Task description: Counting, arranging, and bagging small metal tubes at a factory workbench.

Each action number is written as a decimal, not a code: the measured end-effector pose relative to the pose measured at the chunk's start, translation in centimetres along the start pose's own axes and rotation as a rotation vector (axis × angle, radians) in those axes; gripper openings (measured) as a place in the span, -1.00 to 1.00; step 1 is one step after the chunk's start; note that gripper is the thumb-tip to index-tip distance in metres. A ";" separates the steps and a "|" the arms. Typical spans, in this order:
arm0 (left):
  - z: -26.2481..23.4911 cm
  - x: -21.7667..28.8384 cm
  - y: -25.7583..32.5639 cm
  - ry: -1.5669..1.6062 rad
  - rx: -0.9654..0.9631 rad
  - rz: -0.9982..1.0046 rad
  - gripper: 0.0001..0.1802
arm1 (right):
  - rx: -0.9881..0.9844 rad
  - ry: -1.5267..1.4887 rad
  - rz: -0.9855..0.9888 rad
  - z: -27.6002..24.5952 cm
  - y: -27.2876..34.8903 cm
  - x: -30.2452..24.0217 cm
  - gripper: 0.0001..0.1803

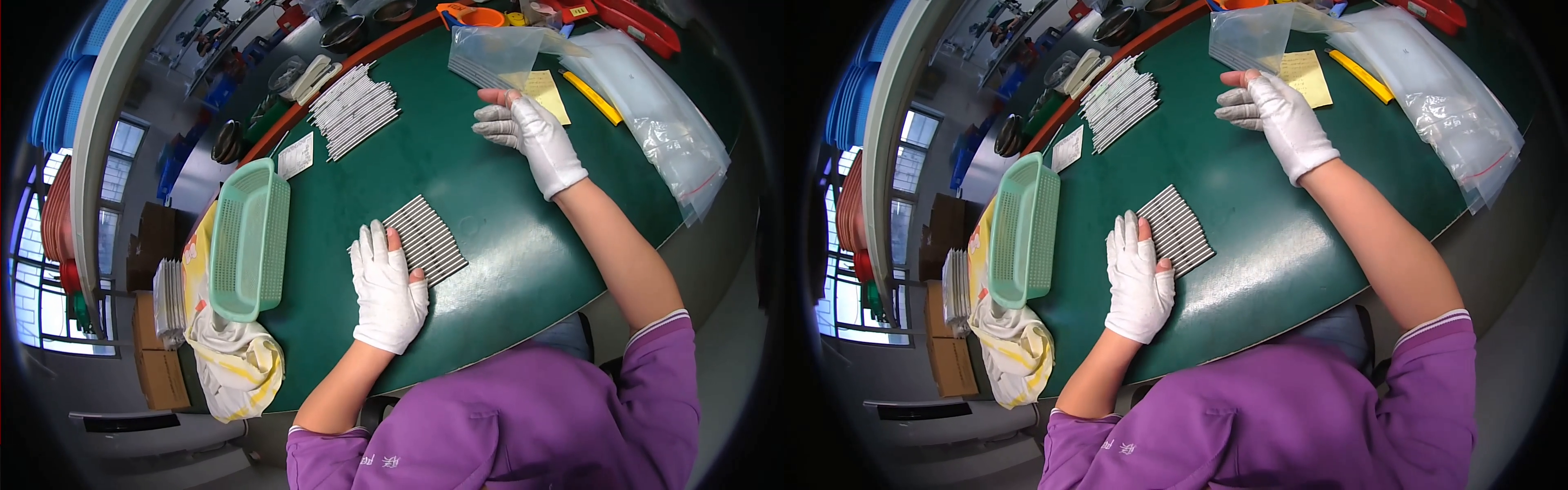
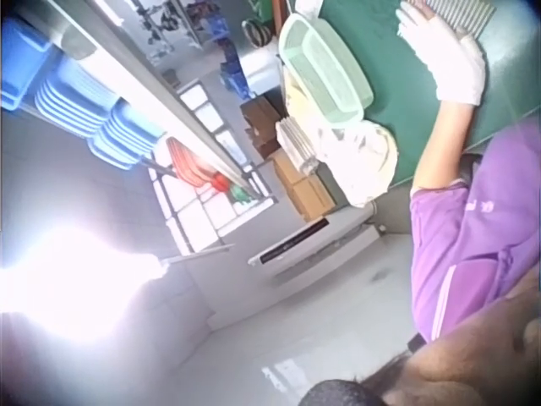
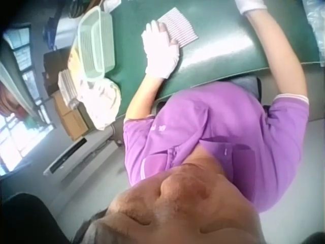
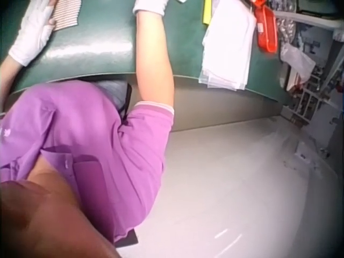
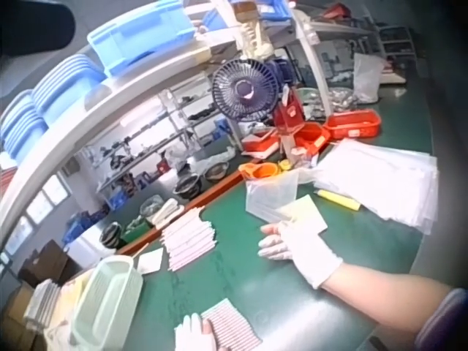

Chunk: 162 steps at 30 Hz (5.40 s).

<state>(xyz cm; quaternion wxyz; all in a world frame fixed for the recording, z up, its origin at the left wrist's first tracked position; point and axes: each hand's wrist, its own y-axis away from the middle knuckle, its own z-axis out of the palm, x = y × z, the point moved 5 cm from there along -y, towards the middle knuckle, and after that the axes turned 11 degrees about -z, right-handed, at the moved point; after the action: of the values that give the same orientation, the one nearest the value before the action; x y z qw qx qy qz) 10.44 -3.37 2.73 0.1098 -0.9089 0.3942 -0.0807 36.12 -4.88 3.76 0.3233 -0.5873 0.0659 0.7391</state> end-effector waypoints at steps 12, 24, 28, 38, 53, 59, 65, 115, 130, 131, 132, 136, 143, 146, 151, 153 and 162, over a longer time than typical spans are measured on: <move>-1.9 0.7 3.6 0.321 -0.038 -0.033 -0.20 | -0.569 1.164 -0.795 8.4 6.8 -4.0 -0.51; -2.5 -12.0 2.8 0.621 0.227 -0.373 -0.53 | -0.950 1.389 -0.552 12.4 8.6 1.8 -0.31; -1.9 -12.8 3.2 0.806 0.175 -0.500 -0.55 | -0.950 1.378 -0.528 13.2 6.5 2.7 -0.36; -1.1 -14.2 3.3 1.240 0.269 -0.588 -0.55 | -0.906 1.441 -0.575 14.7 1.5 5.6 -0.41; -0.8 -14.7 3.3 1.524 0.333 -0.620 -0.56 | -0.975 1.497 -0.600 14.9 2.4 4.5 -0.40; -0.5 -14.8 3.3 1.530 0.343 -0.599 -0.52 | -1.053 1.430 -0.594 14.2 5.8 2.5 -0.33; -0.6 -14.8 3.2 1.523 0.329 -0.613 -0.54 | -1.126 1.365 -0.558 13.4 9.1 0.1 -0.24; -3.0 -3.3 -3.5 0.091 -0.415 -0.240 -0.66 | -1.396 1.423 -0.260 17.3 5.3 0.9 -0.76; -12.2 2.2 -4.0 0.350 -0.156 0.181 -0.48 | -0.753 0.494 -0.562 10.7 7.0 0.2 -0.71; -13.6 2.7 -4.3 0.427 0.007 0.316 -0.46 | -0.700 0.257 -0.469 10.9 7.1 0.1 -0.64; -14.2 3.2 -4.6 0.463 0.112 0.454 -0.47 | -0.640 0.025 -0.372 11.0 7.2 0.1 -0.57; -8.7 2.8 -5.8 0.836 -0.028 0.349 -0.52 | -0.722 -0.017 -0.230 11.4 7.1 1.3 -0.49; -3.6 2.0 -5.7 1.642 -0.034 0.091 0.25 | -0.998 -0.022 -0.077 12.2 7.2 3.9 -0.44; -2.8 1.8 -5.7 1.508 -0.214 -0.028 -0.09 | -0.942 0.325 -0.360 11.5 6.8 4.2 -0.47; -3.8 1.8 -5.9 1.393 -0.215 -0.033 -0.71 | -0.922 -0.048 -0.187 12.2 7.8 3.4 -0.52; -3.0 1.4 -5.9 1.485 -0.293 -0.100 -0.71 | -0.900 -0.031 -0.043 12.1 7.2 4.7 -0.49; -2.8 1.0 -5.0 1.606 -0.083 -0.187 -0.68 | -0.874 0.817 -0.553 11.9 6.9 0.9 -0.62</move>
<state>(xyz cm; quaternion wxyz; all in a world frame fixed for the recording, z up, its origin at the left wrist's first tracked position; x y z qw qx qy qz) 13.96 -1.19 6.81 -0.2480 -0.6061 0.2779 -0.7028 22.38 -4.28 4.60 0.1819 -0.8931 -0.2760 0.3050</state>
